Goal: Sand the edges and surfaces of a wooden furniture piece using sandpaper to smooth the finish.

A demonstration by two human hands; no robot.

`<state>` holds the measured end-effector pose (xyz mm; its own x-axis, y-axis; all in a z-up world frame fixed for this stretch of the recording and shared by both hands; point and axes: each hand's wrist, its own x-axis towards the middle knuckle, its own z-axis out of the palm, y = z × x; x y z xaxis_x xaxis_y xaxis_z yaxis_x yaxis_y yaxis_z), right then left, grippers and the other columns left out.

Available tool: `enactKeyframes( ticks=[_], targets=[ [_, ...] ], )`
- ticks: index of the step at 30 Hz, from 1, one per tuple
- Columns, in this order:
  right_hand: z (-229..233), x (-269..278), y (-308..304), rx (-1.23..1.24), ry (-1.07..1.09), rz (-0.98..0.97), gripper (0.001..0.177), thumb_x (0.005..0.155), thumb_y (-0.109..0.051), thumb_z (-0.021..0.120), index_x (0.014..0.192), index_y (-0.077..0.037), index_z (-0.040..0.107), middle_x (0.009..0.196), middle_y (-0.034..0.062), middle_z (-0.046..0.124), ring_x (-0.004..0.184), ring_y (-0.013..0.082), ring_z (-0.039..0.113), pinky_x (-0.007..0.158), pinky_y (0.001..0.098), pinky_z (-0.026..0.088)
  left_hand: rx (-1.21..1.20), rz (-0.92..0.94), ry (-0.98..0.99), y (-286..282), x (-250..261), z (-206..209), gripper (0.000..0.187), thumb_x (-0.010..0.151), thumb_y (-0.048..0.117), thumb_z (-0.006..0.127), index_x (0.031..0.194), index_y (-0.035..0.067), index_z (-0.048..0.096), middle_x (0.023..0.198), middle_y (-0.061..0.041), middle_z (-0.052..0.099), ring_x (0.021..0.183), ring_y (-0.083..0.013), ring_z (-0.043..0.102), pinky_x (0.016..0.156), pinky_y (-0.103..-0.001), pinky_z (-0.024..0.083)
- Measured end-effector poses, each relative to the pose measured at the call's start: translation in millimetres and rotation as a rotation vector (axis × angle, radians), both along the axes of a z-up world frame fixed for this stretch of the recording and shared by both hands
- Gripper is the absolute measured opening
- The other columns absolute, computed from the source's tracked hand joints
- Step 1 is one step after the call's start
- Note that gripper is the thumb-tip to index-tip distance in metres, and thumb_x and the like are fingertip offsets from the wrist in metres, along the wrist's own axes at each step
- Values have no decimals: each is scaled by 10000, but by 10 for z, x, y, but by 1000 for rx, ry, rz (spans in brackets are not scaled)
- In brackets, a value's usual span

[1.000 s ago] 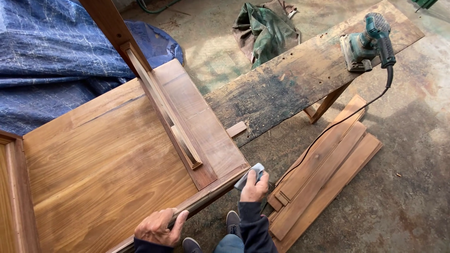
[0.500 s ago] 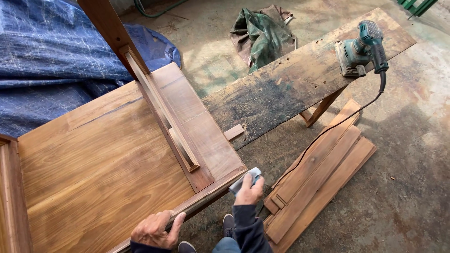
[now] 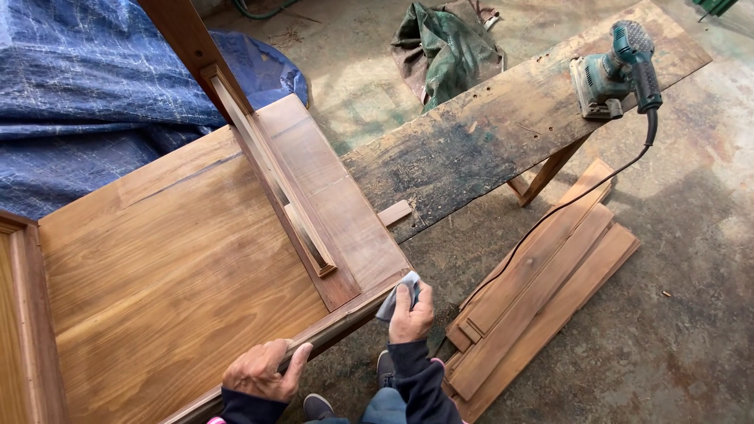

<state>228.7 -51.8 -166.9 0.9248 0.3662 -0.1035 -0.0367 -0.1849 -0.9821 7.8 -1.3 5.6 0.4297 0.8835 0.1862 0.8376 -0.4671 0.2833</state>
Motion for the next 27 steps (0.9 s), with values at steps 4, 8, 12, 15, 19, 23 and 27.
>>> enactKeyframes(
  ticks=[4, 8, 12, 15, 19, 23, 27],
  targets=[
    [-51, 755, -130, -1, 99, -57, 228, 955, -175, 647, 1163, -88, 682, 946, 56, 734, 806, 190, 678, 689, 343, 570, -18, -15, -29, -3, 5, 26, 309, 754, 443, 794, 692, 146, 731, 592, -53, 694, 569, -227, 687, 526, -359, 515],
    [698, 830, -283, 233, -737, 281, 169, 994, -94, 682, 1158, -129, 702, 1086, 100, 735, 1052, 235, 688, 942, 391, 545, 50, 27, -24, -34, 86, 99, 335, 738, 449, 803, 663, 136, 711, 574, -65, 672, 570, -247, 674, 528, -383, 495],
    [590, 545, -173, 224, -1162, 701, 317, 798, -56, 687, 1113, -88, 709, 1053, 90, 680, 1018, 283, 628, 895, 434, 474, 60, 11, -34, -33, 69, 58, 377, 734, 464, 812, 627, 128, 679, 543, -74, 641, 536, -255, 651, 506, -389, 482],
    [641, 292, -104, 293, -1186, 841, 334, 800, -38, 677, 1132, -1, 693, 1055, 110, 647, 980, 292, 620, 897, 437, 491, 80, -20, -35, -25, 54, 69, 412, 757, 458, 805, 603, 116, 636, 534, -73, 620, 530, -261, 635, 505, -395, 473],
    [620, 442, -110, 363, -1324, 858, 306, 855, -68, 683, 1154, -1, 679, 1049, 94, 631, 936, 257, 638, 840, 417, 520, 89, -45, -75, -20, 56, 45, 406, 749, 463, 803, 605, 121, 637, 521, -74, 603, 507, -258, 619, 478, -398, 458],
    [360, 963, -168, 288, -1461, 814, 230, 927, -79, 691, 1142, -2, 663, 1034, 92, 622, 890, 240, 623, 802, 417, 524, 146, -64, -83, -20, 51, 39, 441, 756, 445, 802, 581, 102, 588, 537, -67, 596, 528, -268, 614, 485, -403, 450],
    [210, 670, -243, 109, -1349, 762, 269, 845, -61, 647, 1108, -24, 690, 978, 81, 634, 834, 242, 608, 744, 419, 516, 14, -19, -44, -9, 64, 14, 438, 752, 483, 820, 597, 127, 618, 514, -62, 584, 470, -241, 598, 464, -390, 452]
  ],
)
